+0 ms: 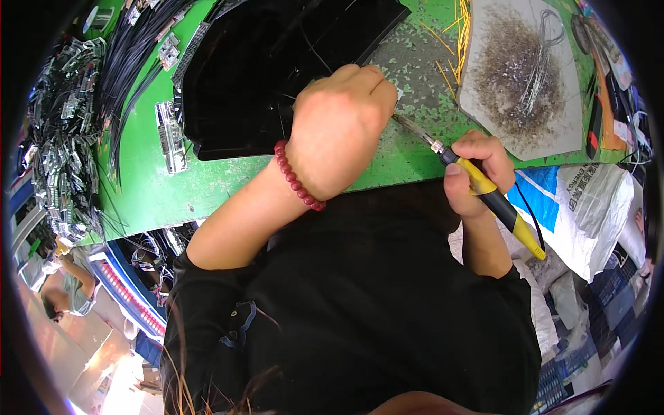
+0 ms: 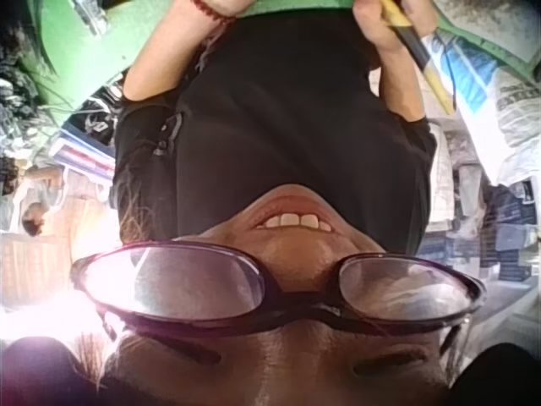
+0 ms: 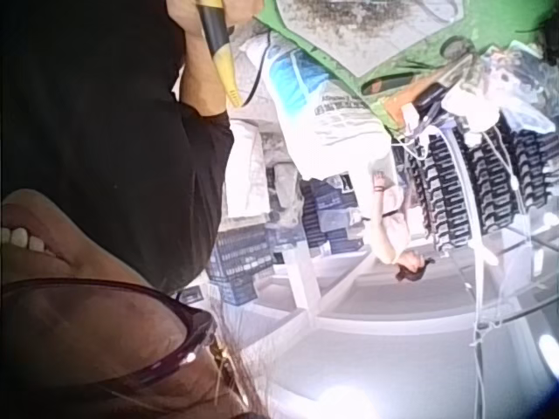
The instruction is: The person solders wires to small circuit boards using a soldering tool, installs the wired boards into toy car frames, and places the assembled frames into a crate.
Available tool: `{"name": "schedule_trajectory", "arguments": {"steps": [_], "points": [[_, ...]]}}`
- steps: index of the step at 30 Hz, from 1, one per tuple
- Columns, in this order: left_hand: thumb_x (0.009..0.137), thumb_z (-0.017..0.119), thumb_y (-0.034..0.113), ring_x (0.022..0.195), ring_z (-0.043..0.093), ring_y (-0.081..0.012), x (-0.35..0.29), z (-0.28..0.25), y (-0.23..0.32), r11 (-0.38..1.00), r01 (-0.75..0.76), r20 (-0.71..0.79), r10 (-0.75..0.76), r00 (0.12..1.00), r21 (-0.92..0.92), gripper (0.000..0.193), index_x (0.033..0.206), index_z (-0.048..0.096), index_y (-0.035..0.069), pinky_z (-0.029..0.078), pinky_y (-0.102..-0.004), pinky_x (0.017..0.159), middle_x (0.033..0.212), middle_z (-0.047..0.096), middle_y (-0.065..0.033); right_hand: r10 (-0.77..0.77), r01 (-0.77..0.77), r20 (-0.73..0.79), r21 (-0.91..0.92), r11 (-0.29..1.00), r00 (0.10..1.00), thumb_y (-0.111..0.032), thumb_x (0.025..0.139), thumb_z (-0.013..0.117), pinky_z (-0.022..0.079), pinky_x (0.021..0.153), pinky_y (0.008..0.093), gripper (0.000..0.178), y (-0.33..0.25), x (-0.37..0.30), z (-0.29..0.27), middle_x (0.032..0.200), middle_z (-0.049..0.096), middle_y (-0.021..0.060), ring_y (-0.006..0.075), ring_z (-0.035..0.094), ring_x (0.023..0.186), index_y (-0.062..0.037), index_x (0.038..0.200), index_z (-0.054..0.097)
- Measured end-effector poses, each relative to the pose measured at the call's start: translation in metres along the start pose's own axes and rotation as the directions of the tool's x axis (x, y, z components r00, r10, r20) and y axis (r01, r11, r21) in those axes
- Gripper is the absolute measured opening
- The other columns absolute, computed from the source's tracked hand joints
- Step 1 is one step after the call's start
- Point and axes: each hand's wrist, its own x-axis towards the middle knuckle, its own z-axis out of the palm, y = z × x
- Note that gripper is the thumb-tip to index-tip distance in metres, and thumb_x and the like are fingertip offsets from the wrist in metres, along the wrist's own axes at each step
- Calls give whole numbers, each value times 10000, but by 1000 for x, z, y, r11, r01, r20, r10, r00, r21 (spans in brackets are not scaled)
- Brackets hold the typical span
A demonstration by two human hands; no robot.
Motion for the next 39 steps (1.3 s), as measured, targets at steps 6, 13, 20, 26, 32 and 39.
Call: {"name": "schedule_trajectory", "arguments": {"steps": [6,13,20,26,32,39], "points": [[728,654,-1,745,607,-254,-1,-1,-1,1000,-9,-14,10,1000,9,86,785,609,45,505,-340,629,811,611,-62,-48,51,-34,81,995,998,-110,767,692,372,525,260,217,3,-3,3,719,567,89,132,477,575,4,899,564],[737,652,-1,765,613,-262,-2,-2,0,1000,-22,-18,22,1000,11,73,782,607,36,509,-351,635,813,613,-71,81,-49,-168,183,982,982,-125,841,689,379,617,248,280,1,-10,6,818,545,68,97,442,662,5,1024,522],[740,654,1,821,610,-304,5,-6,0,999,13,46,-11,999,-39,67,785,610,24,513,-394,680,844,611,-104,267,-268,21,41,963,963,-130,917,652,501,573,236,305,-12,8,8,789,660,65,103,610,591,-15,1193,590],[736,638,-2,747,628,-321,9,-39,-3,919,55,85,-23,996,-391,60,787,622,-28,502,-368,665,781,613,-164,-386,487,327,-330,809,862,-78,755,674,460,626,369,391,-22,54,12,682,530,32,264,559,662,-140,1138,621],[736,688,29,941,606,-355,-15,-78,16,957,-88,-230,24,973,-275,160,881,634,-8,508,-398,803,968,626,-174,-468,513,208,-357,781,859,66,649,744,468,549,353,459,-50,60,37,727,626,53,264,602,597,-109,1042,584],[725,685,55,880,619,-284,-55,-66,20,993,21,-431,31,902,115,297,1017,635,42,509,-373,760,1016,600,-98,9,-10,2,173,985,1000,44,821,681,529,661,263,366,-96,56,77,782,667,82,126,654,736,-26,1130,497]]}}
